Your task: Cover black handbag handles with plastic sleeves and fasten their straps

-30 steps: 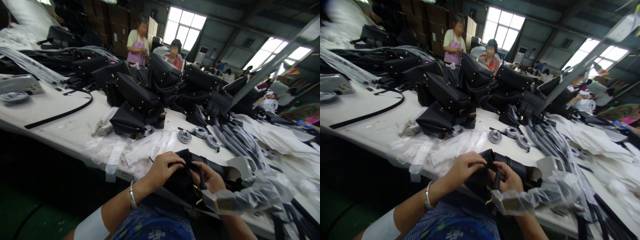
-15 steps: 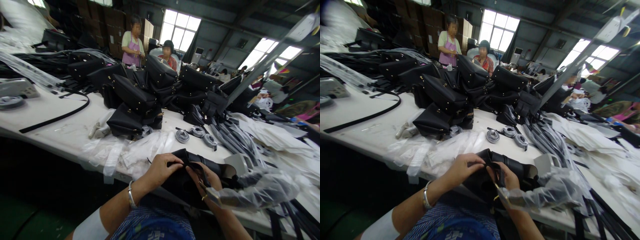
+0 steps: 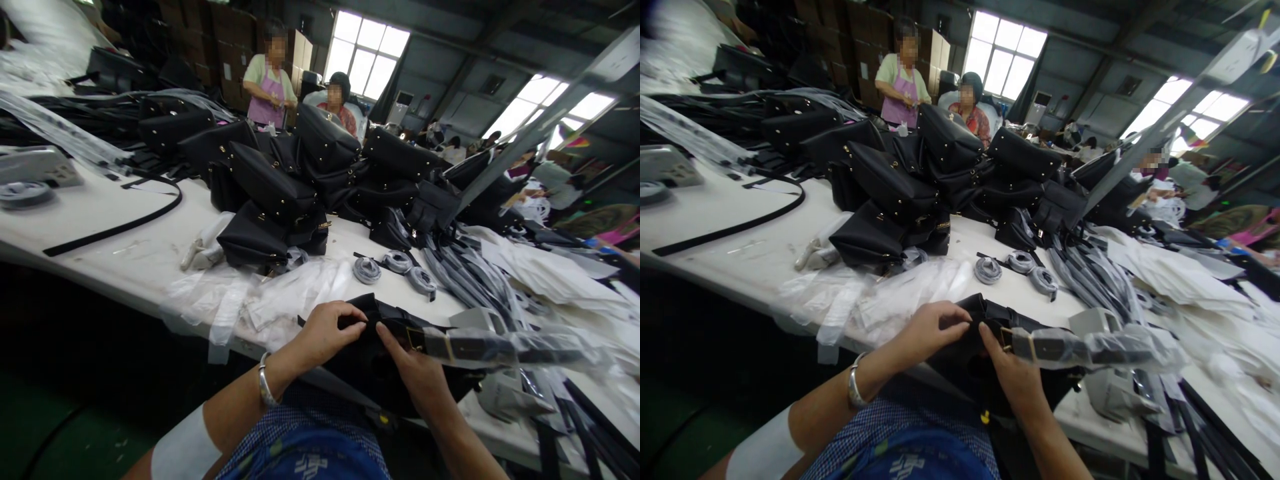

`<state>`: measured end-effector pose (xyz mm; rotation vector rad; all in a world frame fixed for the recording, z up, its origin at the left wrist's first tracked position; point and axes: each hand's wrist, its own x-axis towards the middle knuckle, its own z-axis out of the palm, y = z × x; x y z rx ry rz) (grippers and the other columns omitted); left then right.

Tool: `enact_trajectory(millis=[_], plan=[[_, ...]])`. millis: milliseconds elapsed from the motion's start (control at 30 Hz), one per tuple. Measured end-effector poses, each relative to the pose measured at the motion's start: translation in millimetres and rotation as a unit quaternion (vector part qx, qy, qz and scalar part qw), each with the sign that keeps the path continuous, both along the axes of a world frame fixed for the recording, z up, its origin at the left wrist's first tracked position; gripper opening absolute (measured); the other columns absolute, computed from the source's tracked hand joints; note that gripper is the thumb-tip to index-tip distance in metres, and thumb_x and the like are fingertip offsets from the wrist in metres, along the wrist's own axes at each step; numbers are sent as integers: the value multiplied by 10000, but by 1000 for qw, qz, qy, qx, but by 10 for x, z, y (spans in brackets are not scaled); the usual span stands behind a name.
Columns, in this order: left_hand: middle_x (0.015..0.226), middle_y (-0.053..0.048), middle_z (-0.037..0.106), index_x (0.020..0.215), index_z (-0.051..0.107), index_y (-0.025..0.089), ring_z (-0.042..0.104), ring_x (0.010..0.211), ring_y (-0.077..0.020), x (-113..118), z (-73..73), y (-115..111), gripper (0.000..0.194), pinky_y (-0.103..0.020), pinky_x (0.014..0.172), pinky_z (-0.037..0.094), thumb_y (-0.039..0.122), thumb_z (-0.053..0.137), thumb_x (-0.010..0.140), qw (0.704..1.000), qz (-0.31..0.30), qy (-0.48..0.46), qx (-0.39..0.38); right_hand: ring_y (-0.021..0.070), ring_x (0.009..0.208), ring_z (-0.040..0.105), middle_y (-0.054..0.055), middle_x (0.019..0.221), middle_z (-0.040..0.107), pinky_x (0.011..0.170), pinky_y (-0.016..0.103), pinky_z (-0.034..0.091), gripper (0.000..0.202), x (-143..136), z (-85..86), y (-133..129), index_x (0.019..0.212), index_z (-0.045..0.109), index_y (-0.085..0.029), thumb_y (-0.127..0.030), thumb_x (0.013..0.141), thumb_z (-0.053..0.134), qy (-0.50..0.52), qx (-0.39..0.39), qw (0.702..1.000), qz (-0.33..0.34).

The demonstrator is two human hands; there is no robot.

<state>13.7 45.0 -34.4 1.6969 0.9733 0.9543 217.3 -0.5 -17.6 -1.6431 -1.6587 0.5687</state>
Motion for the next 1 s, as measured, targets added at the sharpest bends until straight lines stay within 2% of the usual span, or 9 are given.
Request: enact_trajectory(millis=[100, 167, 367, 567, 700, 833, 1000], plan=[[913, -25, 747, 962, 754, 186, 663, 825, -176, 12, 14, 21, 168, -255, 759, 483, 224, 634, 851, 1000, -4, 3, 3, 283, 789, 721, 56, 814, 762, 721, 373, 600, 247, -125, 130, 7, 932, 765, -225, -415, 810, 663, 18, -38, 999, 23], [905, -25, 740, 961, 751, 186, 656, 826, -177, 9, 29, 34, 170, -255, 749, 474, 224, 625, 853, 1000, -11, 15, 13, 285, 814, 728, 66, 835, 769, 694, 350, 603, 267, -171, 170, 22, 935, 751, -200, -426, 817, 672, 22, -53, 998, 21], [840, -27, 715, 938, 735, 150, 622, 759, -157, -9, 60, 67, 168, -232, 675, 445, 201, 607, 843, 999, -39, 4, -13, 282, 787, 730, 71, 853, 779, 677, 349, 609, 290, -168, 138, 45, 920, 752, -188, -438, 777, 717, 42, -39, 998, 23], [787, -17, 694, 932, 728, 143, 595, 708, -143, -3, 40, 109, 174, -219, 622, 423, 237, 604, 853, 995, -62, -31, -64, 258, 785, 718, 51, 835, 766, 676, 315, 591, 300, -119, 131, 25, 943, 740, -191, -456, 808, 705, 30, -61, 997, 39], [810, -18, 702, 908, 720, 145, 609, 743, -144, 4, 45, 110, 127, -228, 679, 447, 209, 646, 827, 997, -42, -46, -51, 283, 829, 723, 80, 887, 771, 681, 338, 591, 322, -109, 115, 34, 994, 739, -175, -447, 831, 678, 11, -63, 997, 34], [784, -9, 667, 879, 683, 140, 593, 721, -134, 42, -1, 75, 98, -221, 667, 453, 191, 683, 796, 996, -7, -75, -39, 301, 816, 731, 98, 874, 775, 665, 352, 596, 323, -127, 85, 55, 966, 746, -166, -443, 814, 683, 10, -57, 998, 19], [758, -2, 642, 831, 664, 151, 579, 696, -131, 112, -62, 45, 42, -220, 646, 450, 185, 653, 807, 999, 6, -43, -10, 292, 832, 729, 91, 897, 776, 709, 361, 595, 342, -119, 0, 41, 980, 735, -177, -466, 805, 680, 24, -56, 998, 6]])
